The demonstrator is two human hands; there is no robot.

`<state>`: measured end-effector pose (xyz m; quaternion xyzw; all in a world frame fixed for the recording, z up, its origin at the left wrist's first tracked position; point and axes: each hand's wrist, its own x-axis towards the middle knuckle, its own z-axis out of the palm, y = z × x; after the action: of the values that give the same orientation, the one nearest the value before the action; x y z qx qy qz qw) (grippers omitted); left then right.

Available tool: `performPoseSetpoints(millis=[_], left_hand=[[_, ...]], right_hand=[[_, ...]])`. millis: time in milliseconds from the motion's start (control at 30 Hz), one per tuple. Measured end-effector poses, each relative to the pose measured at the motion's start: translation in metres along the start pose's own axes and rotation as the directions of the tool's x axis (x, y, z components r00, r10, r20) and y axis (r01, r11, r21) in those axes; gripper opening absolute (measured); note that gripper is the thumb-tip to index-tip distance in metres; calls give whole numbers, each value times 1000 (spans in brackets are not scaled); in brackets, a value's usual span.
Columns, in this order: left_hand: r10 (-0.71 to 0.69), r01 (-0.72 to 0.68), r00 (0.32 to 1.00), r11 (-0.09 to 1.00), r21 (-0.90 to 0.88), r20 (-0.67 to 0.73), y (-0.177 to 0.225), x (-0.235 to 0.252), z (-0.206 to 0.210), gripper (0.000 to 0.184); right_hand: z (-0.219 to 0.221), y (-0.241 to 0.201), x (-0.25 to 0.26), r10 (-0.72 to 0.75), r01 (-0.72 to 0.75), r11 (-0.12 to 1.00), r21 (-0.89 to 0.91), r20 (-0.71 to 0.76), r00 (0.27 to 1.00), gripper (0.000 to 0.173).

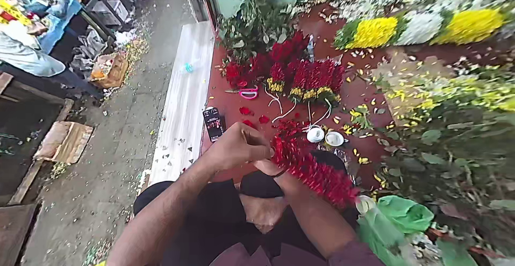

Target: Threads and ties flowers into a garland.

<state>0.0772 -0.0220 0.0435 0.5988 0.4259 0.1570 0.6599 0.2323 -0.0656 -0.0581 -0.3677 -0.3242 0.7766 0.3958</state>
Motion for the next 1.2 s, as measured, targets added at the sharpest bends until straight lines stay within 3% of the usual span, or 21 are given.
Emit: performPoseSetpoints(millis=[67, 167, 233, 333, 467, 533, 667, 767, 833, 1033, 1133, 1200], left_hand=[[6, -15, 981, 999, -45, -195, -4, 10, -3, 11], [-6, 98, 879, 981, 169, -476, -30, 24, -22, 14], [-70, 278, 799, 924, 264, -597, -53, 24, -39, 18], [-185, 453, 718, 856, 248, -671, -84, 12, -55, 22], [-255, 459, 647, 883, 99, -719, -109, -6, -48, 21], [-260, 416, 629, 909, 35, -733, -117, -10, -38, 19], [-213, 363, 662, 930, 59, -719, -132, -18, -31, 15], [-171, 294, 776, 950, 108, -607, -126, -30, -40, 14], [-168, 304, 841, 933, 193, -515, -117, -38, -42, 11], [-276, 379, 888, 892, 246, -369, -113, -61, -46, 14], [-331, 413, 891, 874, 255, -311, -122, -71, -43, 14], [-374, 452, 876, 856, 250, -305, -128, -76, -41, 14]], right_hand=[[1, 18, 11, -166, 150, 959, 242, 49, 985, 4], [-21, 64, 32, -280, 200, 906, 374, 176, 944, 10], [-24, 70, 36, -279, 226, 926, 301, 146, 949, 15], [-24, 63, 38, -249, 242, 967, 81, 102, 963, 17], [-4, 67, 35, -217, 283, 899, -333, 222, 951, 16], [12, 77, 30, -180, 274, 875, -399, 257, 950, 17], [5, 60, 25, -268, 318, 872, -372, 179, 947, 17], [-26, 41, 30, -227, 205, 946, -252, -61, 972, 13], [-45, 40, 36, -165, 136, 963, -234, -111, 980, 12], [-51, 32, 34, -17, 60, 924, -378, 117, 993, 10], [-57, 21, 27, 142, 52, 879, -474, 364, 921, 12], [-68, 16, 23, 310, -44, 821, -569, 380, 872, 16]])
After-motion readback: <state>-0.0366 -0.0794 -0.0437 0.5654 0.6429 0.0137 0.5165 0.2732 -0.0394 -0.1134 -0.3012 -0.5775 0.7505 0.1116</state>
